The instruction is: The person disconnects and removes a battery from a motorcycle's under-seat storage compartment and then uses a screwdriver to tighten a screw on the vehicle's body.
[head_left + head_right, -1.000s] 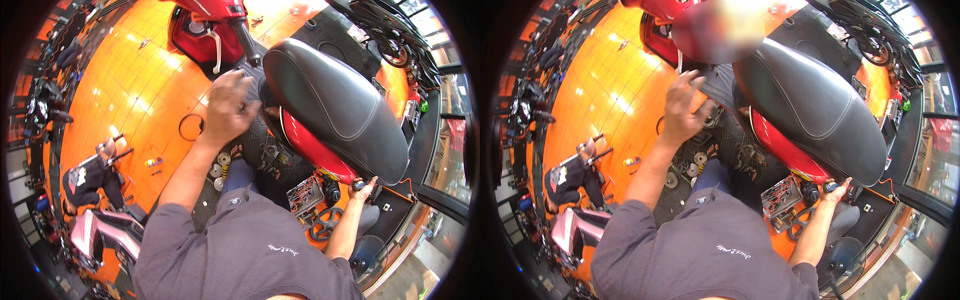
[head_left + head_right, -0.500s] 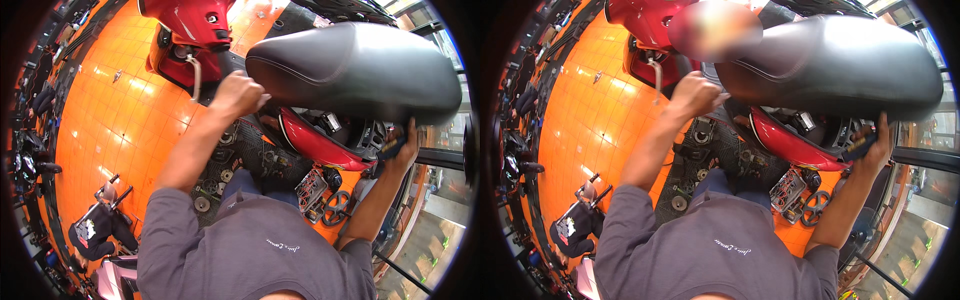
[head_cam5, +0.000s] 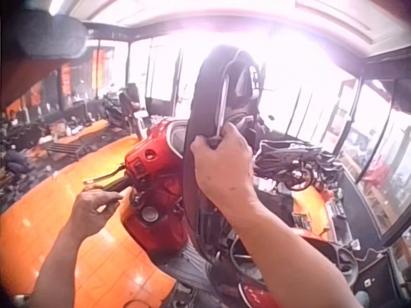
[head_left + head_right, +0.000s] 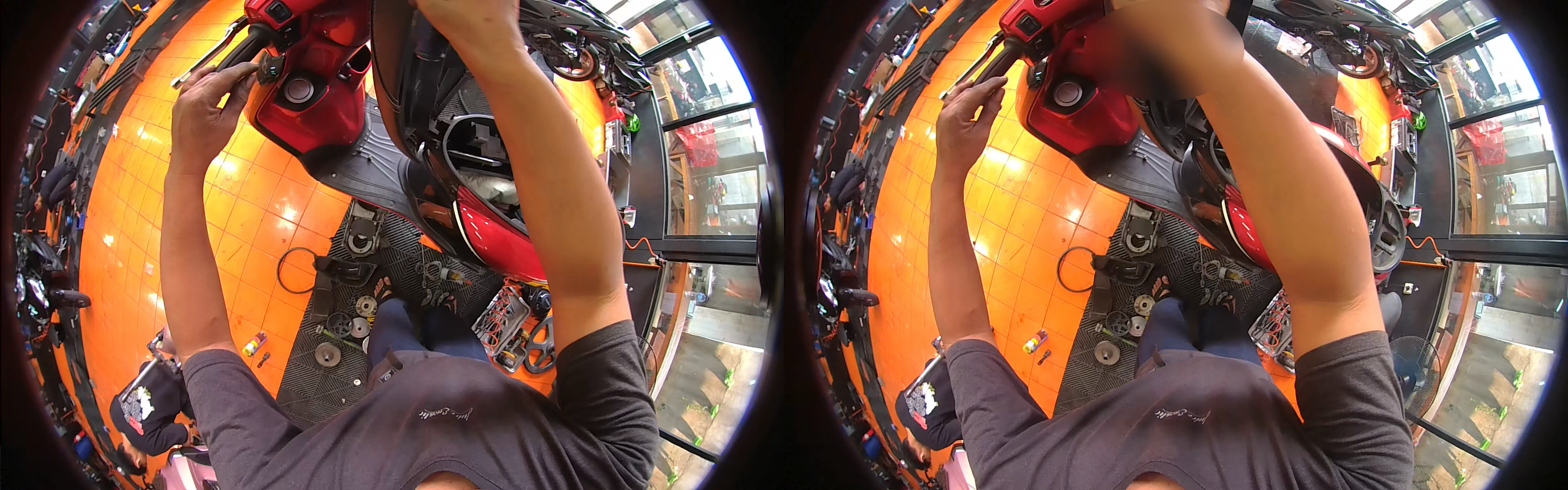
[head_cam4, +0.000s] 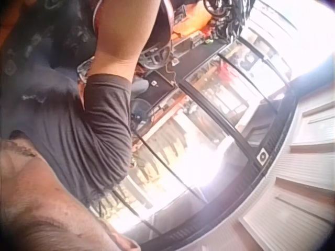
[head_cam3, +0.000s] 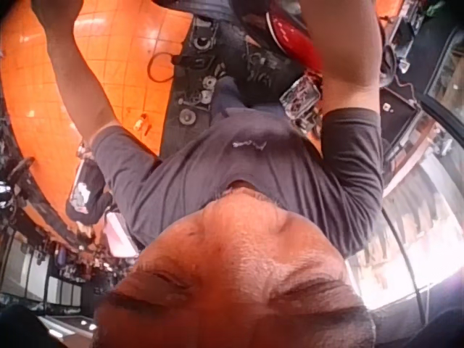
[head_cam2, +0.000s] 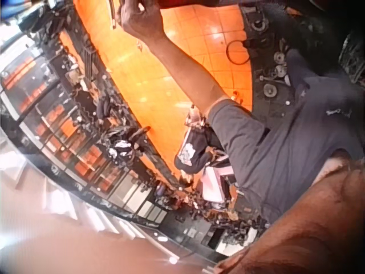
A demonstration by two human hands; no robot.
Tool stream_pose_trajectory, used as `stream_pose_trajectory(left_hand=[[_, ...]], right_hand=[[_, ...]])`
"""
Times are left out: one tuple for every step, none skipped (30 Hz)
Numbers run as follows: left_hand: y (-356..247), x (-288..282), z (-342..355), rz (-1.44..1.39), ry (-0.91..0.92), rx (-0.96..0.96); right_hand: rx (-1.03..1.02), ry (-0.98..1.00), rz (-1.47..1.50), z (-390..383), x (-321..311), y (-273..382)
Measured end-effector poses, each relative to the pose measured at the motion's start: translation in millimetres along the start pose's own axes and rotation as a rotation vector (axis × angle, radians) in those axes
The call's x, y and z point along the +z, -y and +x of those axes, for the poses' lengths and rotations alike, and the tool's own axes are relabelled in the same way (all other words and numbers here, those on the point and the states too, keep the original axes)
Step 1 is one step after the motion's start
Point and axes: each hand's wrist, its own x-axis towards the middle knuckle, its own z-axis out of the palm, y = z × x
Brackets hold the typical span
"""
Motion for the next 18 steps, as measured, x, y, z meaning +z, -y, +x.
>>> stream_pose_trajectory(left_hand=[[-1.7, 1.1, -3.3, 0.014, -0.030, 0.013], [-3.6, 0.1, -8.0, 0.036, -0.052, 0.025], [-5.8, 0.7, -11.9, 0.028, -0.055, 0.035], [-12.3, 5.5, -15.0, 0.048, -0.080, -0.008], [-17.5, 9.7, -21.2, 0.073, -0.096, -0.055], [-23.2, 15.1, -27.4, 0.099, -0.110, -0.101], [-31.9, 31.2, -37.0, 0.219, -0.246, -0.034], [-55.6, 39.7, -47.0, 0.377, -0.297, -0.094], [-78.5, 59.1, -65.5, 0.362, -0.342, -0.141], [-105.8, 82.3, -92.3, 0.106, -0.301, -0.313], [-143.3, 110.8, -119.8, -0.291, -0.243, -0.504], [-190.7, 133.8, -142.6, -0.420, -0.058, -0.683], [-227.9, 140.6, -156.9, -0.639, 0.168, -0.865], [-259.9, 151.3, -180.9, -0.810, 0.303, -0.960], [-293.8, 165.3, -206.0, -0.963, 0.441, -1.070], [-324.1, 174.9, -232.9, -1.250, 0.544, -1.222], [-347.6, 185.7, -266.0, -1.326, 0.556, -1.111], [-363.2, 176.9, -254.3, -1.612, 0.541, -1.329]], right_hand=[[0.093, 0.062, 0.138, -5.1, -8.6, 5.9], [0.198, 0.112, 0.276, -11.2, -15.9, 11.7], [0.438, 0.244, 0.508, -19.7, -37.8, 29.0], [0.413, 0.246, 0.566, -24.9, -47.8, 15.4], [0.486, 0.282, 0.577, -30.0, -60.3, 4.3], [0.551, 0.241, 0.740, -41.4, -73.6, -1.1], [0.580, 0.210, 0.804, -52.8, -84.4, -7.8], [0.609, 0.174, 0.888, -64.1, -93.5, -13.5], [0.607, 0.154, 0.872, -75.5, -98.3, -22.9], [0.556, 0.156, 0.848, -82.3, -99.1, -28.0], [0.503, 0.160, 0.810, -89.1, -100.9, -33.8], [0.403, 0.190, 0.754, -97.1, -96.5, -36.4], [0.388, 0.172, 0.794, -105.0, -92.1, -39.9], [0.365, 0.156, 0.831, -110.1, -88.7, -40.5], [0.425, 0.106, 0.925, -119.8, -88.5, -44.1], [0.487, 0.055, 1.017, -133.9, -91.2, -52.1], [0.599, 0.047, 0.984, -159.6, -96.3, -64.6], [0.710, 0.043, 0.924, -185.7, -106.8, -81.1]])
